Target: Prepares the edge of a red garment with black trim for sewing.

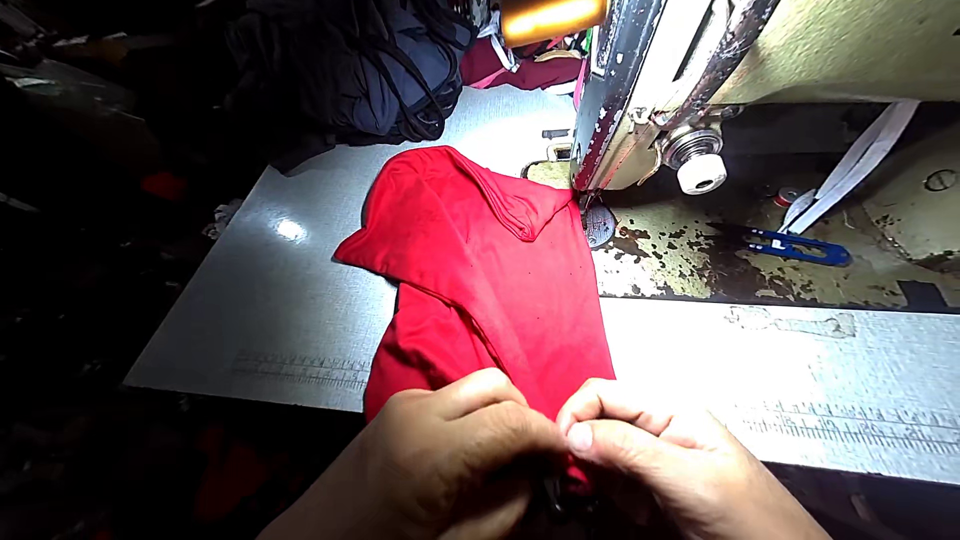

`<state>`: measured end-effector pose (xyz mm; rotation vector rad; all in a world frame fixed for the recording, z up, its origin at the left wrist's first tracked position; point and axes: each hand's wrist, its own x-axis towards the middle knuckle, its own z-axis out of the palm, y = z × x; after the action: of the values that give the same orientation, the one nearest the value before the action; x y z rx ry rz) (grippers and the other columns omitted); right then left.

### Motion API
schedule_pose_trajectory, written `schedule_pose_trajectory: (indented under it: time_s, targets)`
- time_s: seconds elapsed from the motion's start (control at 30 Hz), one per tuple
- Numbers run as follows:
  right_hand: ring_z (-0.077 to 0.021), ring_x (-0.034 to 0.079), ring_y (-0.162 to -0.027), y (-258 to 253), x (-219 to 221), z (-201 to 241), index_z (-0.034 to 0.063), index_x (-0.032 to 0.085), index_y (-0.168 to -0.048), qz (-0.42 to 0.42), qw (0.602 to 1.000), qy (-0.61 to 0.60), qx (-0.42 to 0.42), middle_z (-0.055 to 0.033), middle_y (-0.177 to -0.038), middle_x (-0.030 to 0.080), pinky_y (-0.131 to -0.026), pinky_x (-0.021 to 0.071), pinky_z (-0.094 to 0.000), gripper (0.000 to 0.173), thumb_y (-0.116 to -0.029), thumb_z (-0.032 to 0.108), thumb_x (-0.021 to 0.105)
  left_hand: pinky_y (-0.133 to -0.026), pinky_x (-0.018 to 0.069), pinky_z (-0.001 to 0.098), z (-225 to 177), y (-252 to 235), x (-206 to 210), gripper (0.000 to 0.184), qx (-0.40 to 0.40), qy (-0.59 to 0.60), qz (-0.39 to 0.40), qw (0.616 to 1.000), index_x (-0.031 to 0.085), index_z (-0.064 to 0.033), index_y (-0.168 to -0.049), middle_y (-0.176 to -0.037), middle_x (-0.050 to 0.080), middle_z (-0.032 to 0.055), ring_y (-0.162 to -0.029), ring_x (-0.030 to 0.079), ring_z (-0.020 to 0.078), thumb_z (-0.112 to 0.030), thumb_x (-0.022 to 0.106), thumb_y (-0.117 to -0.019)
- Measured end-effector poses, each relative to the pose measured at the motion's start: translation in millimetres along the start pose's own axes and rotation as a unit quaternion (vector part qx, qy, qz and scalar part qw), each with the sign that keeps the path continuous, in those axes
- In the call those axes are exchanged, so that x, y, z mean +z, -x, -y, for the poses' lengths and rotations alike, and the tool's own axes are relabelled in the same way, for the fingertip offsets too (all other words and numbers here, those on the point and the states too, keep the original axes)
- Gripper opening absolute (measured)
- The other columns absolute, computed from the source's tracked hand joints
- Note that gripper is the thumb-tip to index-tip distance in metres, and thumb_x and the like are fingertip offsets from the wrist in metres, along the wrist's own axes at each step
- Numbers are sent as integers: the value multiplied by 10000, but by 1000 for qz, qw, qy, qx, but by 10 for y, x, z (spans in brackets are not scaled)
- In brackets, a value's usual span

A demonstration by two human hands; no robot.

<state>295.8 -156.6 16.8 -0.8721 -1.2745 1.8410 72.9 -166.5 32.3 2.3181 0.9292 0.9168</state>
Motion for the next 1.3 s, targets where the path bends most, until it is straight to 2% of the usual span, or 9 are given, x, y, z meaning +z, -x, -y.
schedule_pose_trajectory:
  time_s: [0.13, 0.27, 0.37, 0.57, 0.7, 0.87, 1.0, 1.13, 1.3]
  targets:
    - [81, 478, -538, 3, 12, 13, 150, 695, -859, 5, 1000, -14, 12, 145, -665, 576, -486, 384, -102, 210, -966, 55, 542, -677, 465, 151, -10, 28, 0, 123, 36, -119, 1, 992, 631, -133, -1009, -939, 632, 25, -860, 607, 65, -227, 563, -1047]
    - [86, 491, -546, -11, -3, 14, 145, 704, -849, 3, 1000, -17, 2, 137, -668, 592, -489, 395, -97, 223, -963, 47, 540, -755, 510, 122, -52, 31, 0, 118, 4, 23, -27, 999, 624, -66, -1078, -943, 675, 49, -859, 639, 21, -163, 562, -1053]
    - [86, 481, -541, -10, 10, 19, 149, 697, -855, 6, 1000, -16, 0, 142, -661, 570, -482, 385, -97, 207, -962, 52, 549, -778, 507, 114, -14, 40, 12, 159, -18, 73, -43, 996, 657, -80, -1112, -968, 660, 29, -878, 623, -2, -170, 532, -1074]
    - [77, 493, -543, -10, 17, 0, 148, 688, -834, 4, 1000, -11, -2, 139, -656, 572, -490, 398, -103, 212, -955, 48, 546, -769, 463, 84, -18, 5, 60, 79, 11, -41, -27, 999, 685, -97, -1019, -935, 628, 22, -891, 592, 14, -140, 622, -998]
    - [74, 487, -545, -14, 34, -26, 161, 676, -814, 5, 1000, -7, 3, 140, -653, 561, -491, 388, -107, 219, -950, 54, 543, -691, 462, 133, 11, 28, 75, 118, 42, -129, -24, 990, 641, -129, -998, -941, 623, 29, -855, 598, 57, -205, 569, -1051]
    - [74, 480, -532, -11, 37, -25, 149, 683, -822, -10, 1000, 2, -5, 131, -648, 563, -477, 383, -105, 202, -950, 60, 555, -746, 506, 122, 9, 76, 53, 103, 66, -135, -38, 988, 606, -125, -984, -1092, 662, 42, -899, 637, 37, -187, 566, -1057]
    - [90, 488, -550, -6, 63, -17, 142, 693, -848, -31, 997, 61, -41, 145, -683, 588, -491, 395, -102, 159, -944, 81, 582, -773, 498, 113, 0, 89, 69, 70, 77, -144, -50, 985, 597, -119, -991, -1078, 645, 42, -917, 623, 38, -162, 585, -1046]
    - [98, 555, -666, 11, 81, 11, 103, 710, -945, -33, 990, 116, -74, 113, -851, 672, -569, 456, -93, 48, -915, 108, 672, -791, 490, 102, -2, 85, 78, 64, 83, -142, -60, 985, 587, -119, -981, -1066, 622, 36, -931, 607, 30, -142, 584, -1041]
    - [95, 558, -691, -4, 95, -40, 86, 716, -888, -57, 982, 139, -115, 86, -840, 664, -588, 454, -81, 93, -928, 82, 632, -737, 470, 134, 13, 86, 104, 59, 95, -197, -66, 974, 579, -129, -1002, -1021, 619, 41, -879, 598, 68, -155, 560, -1051]
